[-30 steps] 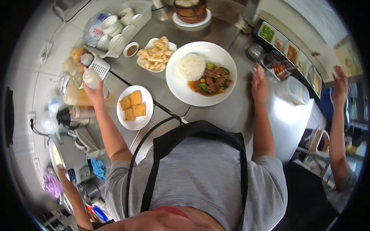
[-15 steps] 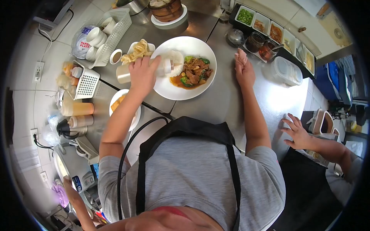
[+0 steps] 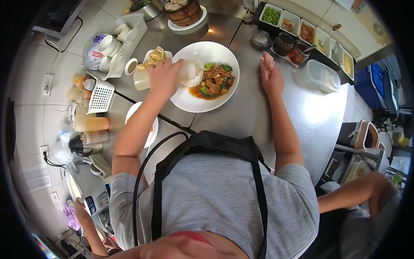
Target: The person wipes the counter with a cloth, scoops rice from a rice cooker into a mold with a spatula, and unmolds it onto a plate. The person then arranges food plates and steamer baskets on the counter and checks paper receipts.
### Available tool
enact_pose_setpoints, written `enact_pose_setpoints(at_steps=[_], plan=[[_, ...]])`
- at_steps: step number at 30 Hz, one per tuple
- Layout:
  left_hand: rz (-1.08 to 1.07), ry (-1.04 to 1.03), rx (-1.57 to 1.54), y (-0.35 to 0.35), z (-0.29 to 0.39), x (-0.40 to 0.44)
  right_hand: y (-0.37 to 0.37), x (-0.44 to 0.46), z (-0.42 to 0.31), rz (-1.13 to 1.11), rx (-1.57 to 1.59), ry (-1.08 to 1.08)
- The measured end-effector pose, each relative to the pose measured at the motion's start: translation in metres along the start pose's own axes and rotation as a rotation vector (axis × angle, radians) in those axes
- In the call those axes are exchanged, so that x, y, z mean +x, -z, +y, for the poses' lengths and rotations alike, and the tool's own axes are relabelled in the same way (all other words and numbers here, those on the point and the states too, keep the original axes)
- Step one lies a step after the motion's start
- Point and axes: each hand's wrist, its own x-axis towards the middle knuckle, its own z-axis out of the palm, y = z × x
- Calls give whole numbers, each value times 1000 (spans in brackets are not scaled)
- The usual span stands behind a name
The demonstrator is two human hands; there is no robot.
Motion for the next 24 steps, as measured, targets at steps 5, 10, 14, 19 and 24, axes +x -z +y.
enact_pose_setpoints(at_steps=[5, 10, 14, 19, 24], plan=[[-103, 15, -62, 9, 27, 18, 0, 3, 2, 4, -4, 35], [-113, 219, -253, 1, 2, 1, -3, 2, 10, 31, -28, 27], [103, 315, -655, 0, -42, -19, 2, -2, -6, -20, 133, -12], [432, 483, -1293, 17, -102, -65, -3, 2, 2, 30, 46, 173], [718, 801, -1218, 32, -167, -120, 1, 0, -12, 15, 62, 337]])
